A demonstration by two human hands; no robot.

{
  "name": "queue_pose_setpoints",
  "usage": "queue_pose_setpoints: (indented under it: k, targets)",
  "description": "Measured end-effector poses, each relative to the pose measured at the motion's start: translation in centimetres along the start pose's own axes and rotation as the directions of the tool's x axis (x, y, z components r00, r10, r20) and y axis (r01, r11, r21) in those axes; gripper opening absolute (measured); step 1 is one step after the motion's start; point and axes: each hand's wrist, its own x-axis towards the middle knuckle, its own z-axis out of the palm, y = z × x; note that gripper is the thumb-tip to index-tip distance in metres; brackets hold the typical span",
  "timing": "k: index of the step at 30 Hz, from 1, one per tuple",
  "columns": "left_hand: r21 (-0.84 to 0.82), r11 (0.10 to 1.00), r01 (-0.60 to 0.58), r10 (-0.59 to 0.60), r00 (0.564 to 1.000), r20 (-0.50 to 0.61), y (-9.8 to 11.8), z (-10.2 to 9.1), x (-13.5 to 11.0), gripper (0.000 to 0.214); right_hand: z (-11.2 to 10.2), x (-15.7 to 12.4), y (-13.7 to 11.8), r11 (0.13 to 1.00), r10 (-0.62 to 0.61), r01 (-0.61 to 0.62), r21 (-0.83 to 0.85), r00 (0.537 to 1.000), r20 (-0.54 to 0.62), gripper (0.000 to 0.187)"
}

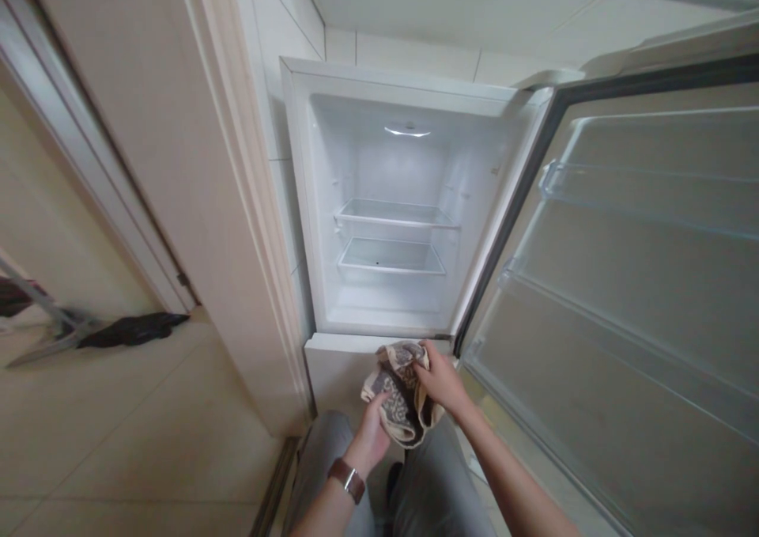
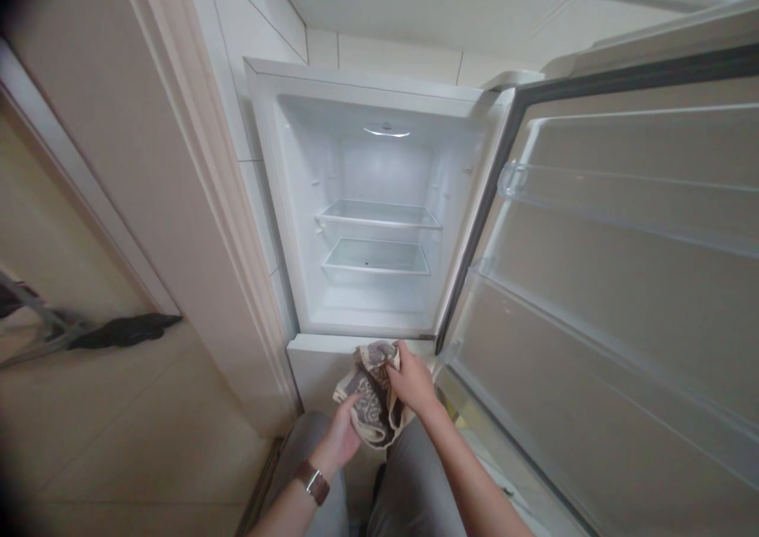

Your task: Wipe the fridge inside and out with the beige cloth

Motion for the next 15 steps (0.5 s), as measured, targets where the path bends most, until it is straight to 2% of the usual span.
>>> queue_pose_setpoints:
  k: [4,7,11,15]
  targets:
    - [0.018,0.999,-0.032,0.031,0.999,0.03,-0.2,0.9,0.0,0.031,1.5,-1.1,0.3,0.997,0.01,-0.004,-0.076,0.997,0.079,0.045]
    - [0.056,0.996,-0.062,0.057,0.995,0.085,-0.5,0.8,0.4,0.033,3.8,-2.4,0.5,0.999,0.003,0.0,-0.033,0.996,0.084,0.045]
    - [0.105,0.988,-0.114,0.105,0.991,0.085,-0.8,0.0,1.1,0.038,7.1,-3.8,0.8,0.986,0.057,-0.058,0.156,0.998,0.011,0.031]
    - [0.223,0.963,-0.15,0.135,0.987,0.082,-1.1,-1.1,1.7,0.035,8.1,-4.4,0.9,0.931,0.117,-0.066,0.358,0.986,-0.121,0.028]
